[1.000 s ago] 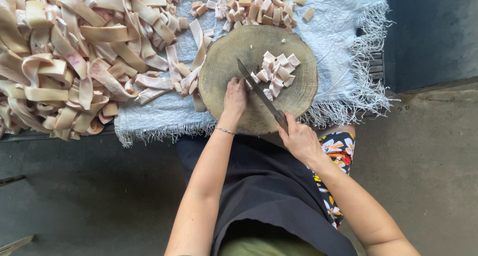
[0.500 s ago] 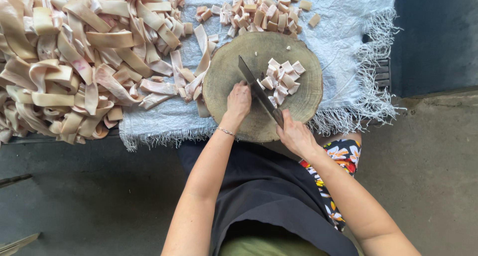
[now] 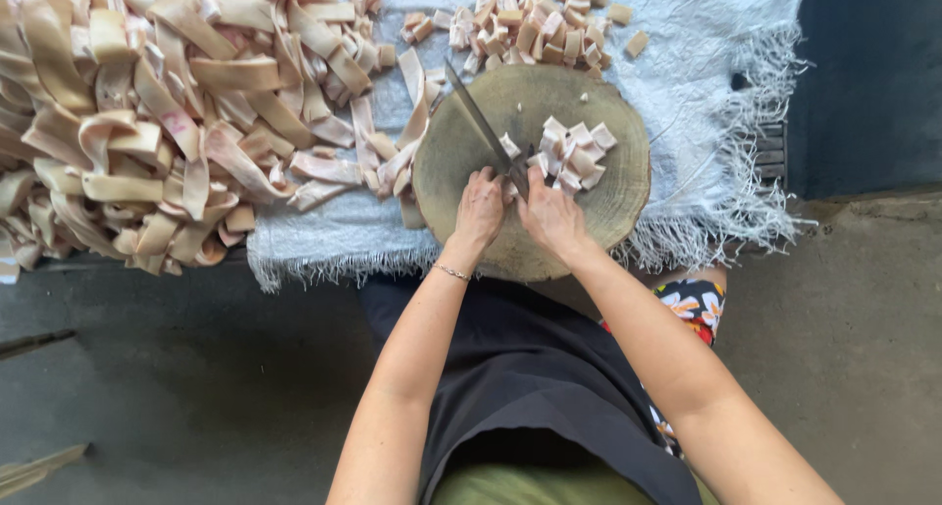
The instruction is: The person uses a cleaver to cut strips of pale meat into small cubes on a round wooden cutting board. The cut pieces are gathered into a pile on the board while uncut strips remain on a white sack to the left.
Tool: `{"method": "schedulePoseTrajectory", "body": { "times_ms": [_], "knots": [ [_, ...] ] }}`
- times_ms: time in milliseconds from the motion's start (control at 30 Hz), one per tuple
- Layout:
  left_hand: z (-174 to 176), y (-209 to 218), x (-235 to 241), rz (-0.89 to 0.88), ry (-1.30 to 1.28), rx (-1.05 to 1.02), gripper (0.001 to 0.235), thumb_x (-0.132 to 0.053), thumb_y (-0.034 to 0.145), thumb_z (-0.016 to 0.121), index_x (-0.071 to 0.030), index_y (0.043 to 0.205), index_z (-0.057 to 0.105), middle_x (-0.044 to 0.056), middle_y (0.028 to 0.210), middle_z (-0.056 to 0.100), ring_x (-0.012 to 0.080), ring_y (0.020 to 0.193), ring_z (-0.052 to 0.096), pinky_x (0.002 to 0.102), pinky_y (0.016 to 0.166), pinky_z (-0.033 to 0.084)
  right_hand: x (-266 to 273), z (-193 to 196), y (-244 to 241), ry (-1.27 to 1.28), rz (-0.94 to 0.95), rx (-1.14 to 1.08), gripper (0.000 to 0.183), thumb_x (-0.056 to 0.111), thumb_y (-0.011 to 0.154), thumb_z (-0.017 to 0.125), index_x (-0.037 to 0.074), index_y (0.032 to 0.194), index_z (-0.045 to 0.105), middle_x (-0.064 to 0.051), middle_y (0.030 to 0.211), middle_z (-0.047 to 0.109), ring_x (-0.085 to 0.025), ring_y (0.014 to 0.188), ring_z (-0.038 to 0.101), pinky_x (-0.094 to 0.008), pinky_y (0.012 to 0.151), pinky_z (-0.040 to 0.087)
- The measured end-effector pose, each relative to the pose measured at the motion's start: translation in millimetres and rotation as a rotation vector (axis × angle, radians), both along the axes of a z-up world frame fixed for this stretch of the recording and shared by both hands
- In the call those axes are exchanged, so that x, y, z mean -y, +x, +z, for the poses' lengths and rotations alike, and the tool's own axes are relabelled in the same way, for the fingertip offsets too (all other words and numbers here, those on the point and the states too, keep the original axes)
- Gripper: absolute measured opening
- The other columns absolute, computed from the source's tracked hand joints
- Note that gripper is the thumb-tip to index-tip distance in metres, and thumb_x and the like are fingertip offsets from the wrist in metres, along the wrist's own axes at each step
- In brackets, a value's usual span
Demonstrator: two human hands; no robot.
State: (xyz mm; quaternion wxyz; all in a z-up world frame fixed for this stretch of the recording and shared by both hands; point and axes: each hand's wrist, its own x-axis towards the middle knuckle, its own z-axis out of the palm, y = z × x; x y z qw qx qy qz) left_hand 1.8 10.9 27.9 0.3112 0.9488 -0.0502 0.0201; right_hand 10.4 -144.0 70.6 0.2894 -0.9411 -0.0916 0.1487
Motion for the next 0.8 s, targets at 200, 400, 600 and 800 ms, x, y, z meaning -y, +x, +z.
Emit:
{"method": "schedulePoseTrajectory", "body": {
  "times_ms": [200,400,600,800],
  "knots": [
    [-15.7,-17.7,4.0,0.182,-0.075,0.063,0.025,-0.006,0.086,0.071,-0.002,0.110,0.068,0.018,0.111,0.064,0.0392,0.106,0.060,0.047,0.093,0.052,40.2,29.4,-18.6,0.022,-0.044,-0.105,0.053,0.032,0.099,0.062,0.007,0.141,0.040,-0.033,0.091,0.070,-0.055,0.088,0.066,-0.062,0.080,0.050],
    [2.6,-28.2,42.1,0.174,-0.282,-0.204,0.082,-0.013,0.079,0.082,0.001,0.146,0.038,0.025,0.132,0.047,0.0415,0.115,0.059,0.045,0.098,0.050,82.7,55.5,-61.1,0.137,-0.231,-0.117,0.045,0.036,0.098,0.063,0.010,0.133,0.051,-0.029,0.081,0.070,-0.050,0.084,0.071,-0.057,0.073,0.053],
    [11.5,-4.7,80.1,0.237,-0.196,-0.242,0.113,-0.007,0.068,0.088,0.005,0.153,0.015,0.029,0.142,0.035,0.0473,0.117,0.059,0.047,0.097,0.054,115.3,45.6,-59.2,0.066,-0.401,0.033,0.044,0.029,0.101,0.062,0.006,0.135,0.047,-0.033,0.084,0.069,-0.054,0.084,0.069,-0.059,0.073,0.053],
    [-29.0,41.9,89.4,0.151,-0.280,-0.124,0.080,-0.001,0.090,0.067,0.008,0.154,0.021,0.031,0.143,0.033,0.0478,0.115,0.060,0.047,0.101,0.053,111.1,17.7,-53.4,0.155,-0.429,-0.019,0.049,0.027,0.100,0.060,0.005,0.139,0.041,-0.035,0.084,0.069,-0.055,0.084,0.069,-0.059,0.074,0.053]
  ]
}}
